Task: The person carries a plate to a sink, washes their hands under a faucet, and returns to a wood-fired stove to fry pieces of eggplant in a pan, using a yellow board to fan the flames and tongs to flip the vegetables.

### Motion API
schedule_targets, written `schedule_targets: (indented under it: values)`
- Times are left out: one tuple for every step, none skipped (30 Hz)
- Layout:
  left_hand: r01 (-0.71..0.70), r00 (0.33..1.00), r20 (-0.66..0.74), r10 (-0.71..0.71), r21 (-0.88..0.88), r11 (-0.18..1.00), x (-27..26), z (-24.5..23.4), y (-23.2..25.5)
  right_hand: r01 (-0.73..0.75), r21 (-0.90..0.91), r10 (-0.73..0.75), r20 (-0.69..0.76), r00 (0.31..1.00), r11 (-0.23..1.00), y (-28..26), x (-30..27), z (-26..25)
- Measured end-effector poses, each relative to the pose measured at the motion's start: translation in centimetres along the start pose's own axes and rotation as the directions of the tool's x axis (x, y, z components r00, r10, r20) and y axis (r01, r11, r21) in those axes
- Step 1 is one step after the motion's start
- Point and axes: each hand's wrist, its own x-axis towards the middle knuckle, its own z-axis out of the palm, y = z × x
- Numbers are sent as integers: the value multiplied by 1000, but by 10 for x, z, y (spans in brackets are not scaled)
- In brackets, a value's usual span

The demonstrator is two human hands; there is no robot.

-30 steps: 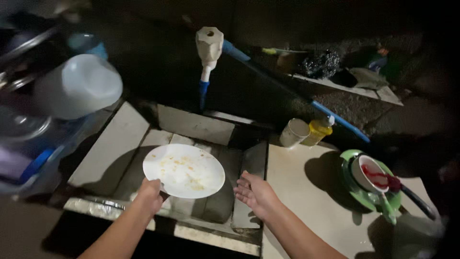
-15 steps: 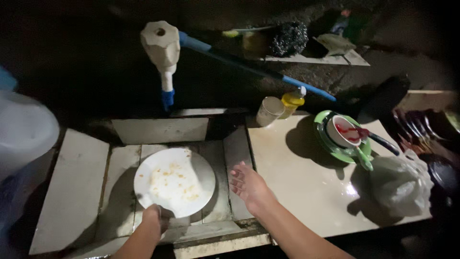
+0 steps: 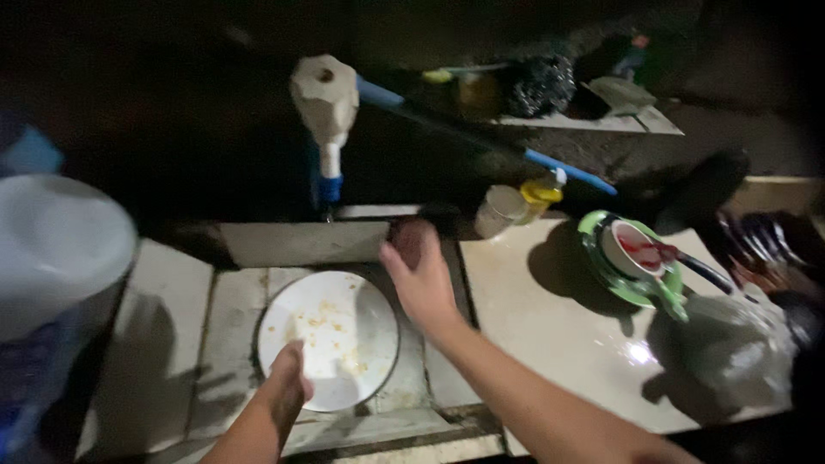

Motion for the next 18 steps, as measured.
schedule_targets:
  values:
    - [40, 995, 94, -37, -39, 998, -3, 16, 15, 240, 118, -236, -48, 971, 963, -17, 15, 8]
    - [80, 980, 189, -65, -72, 994, -5, 32, 33, 469, 224, -453, -118, 883, 855, -36, 30, 16]
    - [123, 955, 284, -90, -100, 987, -9, 47, 49, 515, 231, -495, -141, 857, 826, -55, 43, 24]
    - [57, 983, 177, -55, -10, 998, -13, 62, 66, 563, 236, -537, -168, 827, 792, -76, 54, 33]
    - [1, 998, 70, -7, 83, 997, -18, 76, 79, 575, 250, -549, -172, 818, 779, -96, 64, 42]
    - [-22, 997, 70, 16, 80, 997, -22, 93, 91, 605, 320, -550, -251, 797, 730, -116, 74, 51]
    - [66, 962, 272, -30, -124, 990, -26, 110, 101, 632, 385, -541, -328, 775, 673, -132, 81, 58]
    - [192, 879, 476, -32, -291, 937, -31, 129, 113, 646, 393, -552, -336, 763, 654, -144, 86, 61]
    - [171, 876, 481, -10, -292, 941, -37, 145, 127, 592, 393, -505, -310, 806, 704, -154, 92, 65]
    - [185, 889, 456, -47, -262, 947, -42, 157, 133, 528, 386, -450, -279, 849, 757, -157, 96, 68]
    - [200, 899, 430, -84, -233, 952, -48, 167, 140, 537, 390, -458, -282, 843, 748, -157, 100, 69]
    - [195, 898, 433, -78, -232, 953, -55, 176, 145, 505, 413, -450, -230, 863, 758, -155, 105, 65]
    - [169, 902, 427, -68, -203, 965, -64, 184, 151, 473, 433, -442, -177, 880, 768, -154, 109, 61]
    - [149, 905, 421, -64, -170, 974, -72, 191, 153, 477, 430, -443, -183, 878, 767, -153, 112, 57]
    - [149, 903, 426, -65, -165, 975, -81, 196, 157, 437, 425, -441, -95, 892, 793, -153, 113, 53]
    - [141, 914, 401, -58, -181, 973, -90, 200, 159, 397, 414, -433, -9, 901, 819, -155, 115, 47]
    - [133, 925, 376, -51, -196, 972, -95, 204, 160, 401, 410, -433, -17, 901, 819, -157, 116, 38]
    - [136, 924, 378, -55, -190, 972, -96, 206, 159, 405, 352, -457, 79, 886, 844, -158, 117, 28]
